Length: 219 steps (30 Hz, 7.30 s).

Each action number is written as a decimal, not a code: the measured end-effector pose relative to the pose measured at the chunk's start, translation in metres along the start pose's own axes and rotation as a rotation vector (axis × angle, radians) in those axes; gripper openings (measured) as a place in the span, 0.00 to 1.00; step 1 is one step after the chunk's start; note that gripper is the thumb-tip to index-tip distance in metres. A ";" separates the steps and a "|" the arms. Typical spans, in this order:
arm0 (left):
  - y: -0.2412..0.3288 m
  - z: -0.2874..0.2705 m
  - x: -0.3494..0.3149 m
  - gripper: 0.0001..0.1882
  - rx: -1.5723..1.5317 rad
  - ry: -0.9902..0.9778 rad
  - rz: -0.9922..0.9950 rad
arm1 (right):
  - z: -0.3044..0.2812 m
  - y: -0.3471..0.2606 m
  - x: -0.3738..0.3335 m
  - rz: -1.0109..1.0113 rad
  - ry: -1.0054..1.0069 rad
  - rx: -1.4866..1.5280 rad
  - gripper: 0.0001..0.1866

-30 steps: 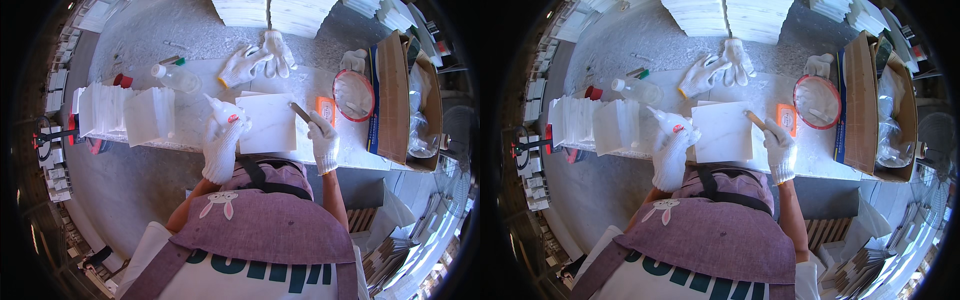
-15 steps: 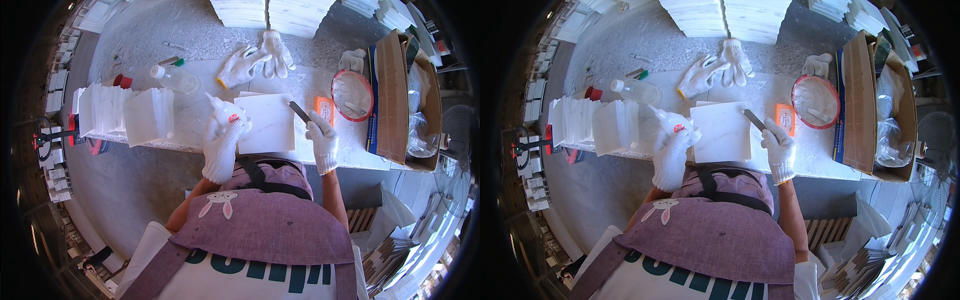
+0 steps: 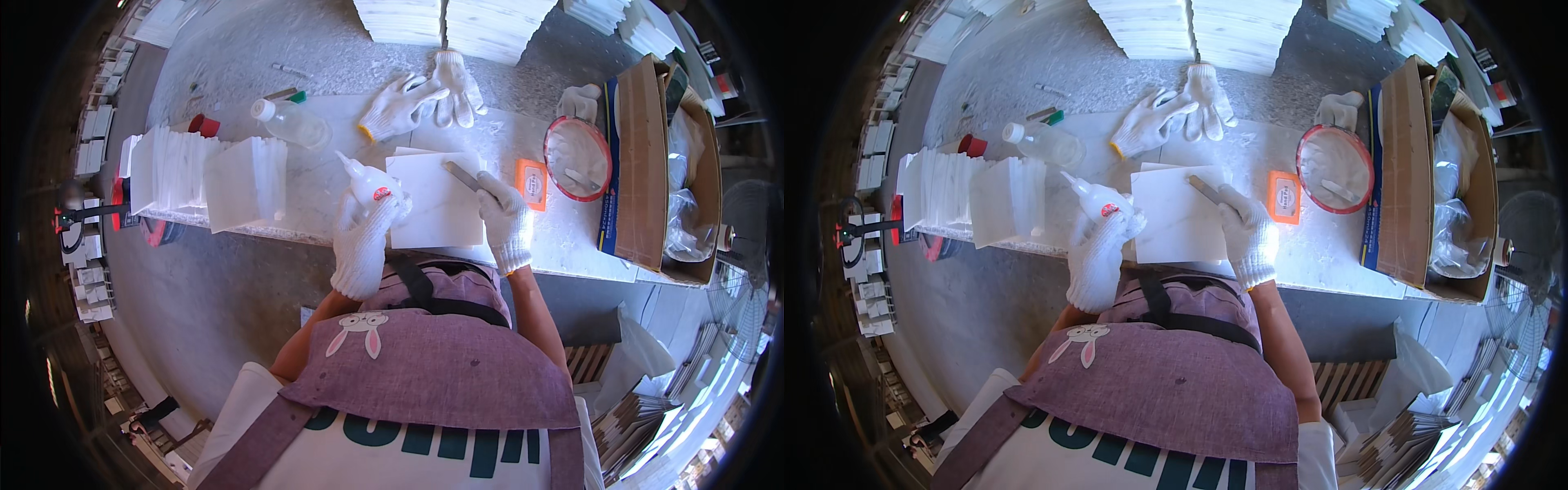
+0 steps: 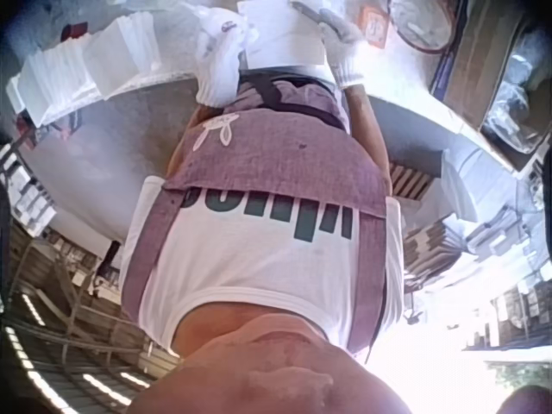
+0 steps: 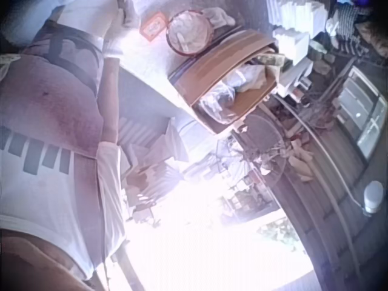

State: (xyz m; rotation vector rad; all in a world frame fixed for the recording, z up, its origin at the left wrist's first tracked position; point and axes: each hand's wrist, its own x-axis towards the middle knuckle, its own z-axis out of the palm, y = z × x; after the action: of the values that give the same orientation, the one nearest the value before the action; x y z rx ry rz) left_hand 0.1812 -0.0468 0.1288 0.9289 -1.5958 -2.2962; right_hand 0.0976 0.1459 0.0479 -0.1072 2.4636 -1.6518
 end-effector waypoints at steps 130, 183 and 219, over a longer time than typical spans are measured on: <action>-0.070 -0.004 0.044 0.19 0.836 -0.021 0.731 | -0.034 -0.015 -0.048 -0.058 -0.219 -0.443 0.24; -0.057 0.007 0.050 0.20 1.642 -0.058 1.121 | -0.048 0.004 -0.072 0.085 -0.143 -0.192 0.21; -0.062 -0.003 0.049 0.20 0.465 0.072 0.491 | -0.009 -0.039 -0.030 -0.054 -0.220 -0.400 0.23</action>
State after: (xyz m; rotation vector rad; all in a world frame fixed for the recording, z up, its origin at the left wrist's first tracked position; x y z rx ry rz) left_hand 0.1560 -0.0485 0.0533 0.5939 -2.0878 -1.5815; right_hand 0.1238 0.1442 0.0901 -0.3871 2.5951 -1.0737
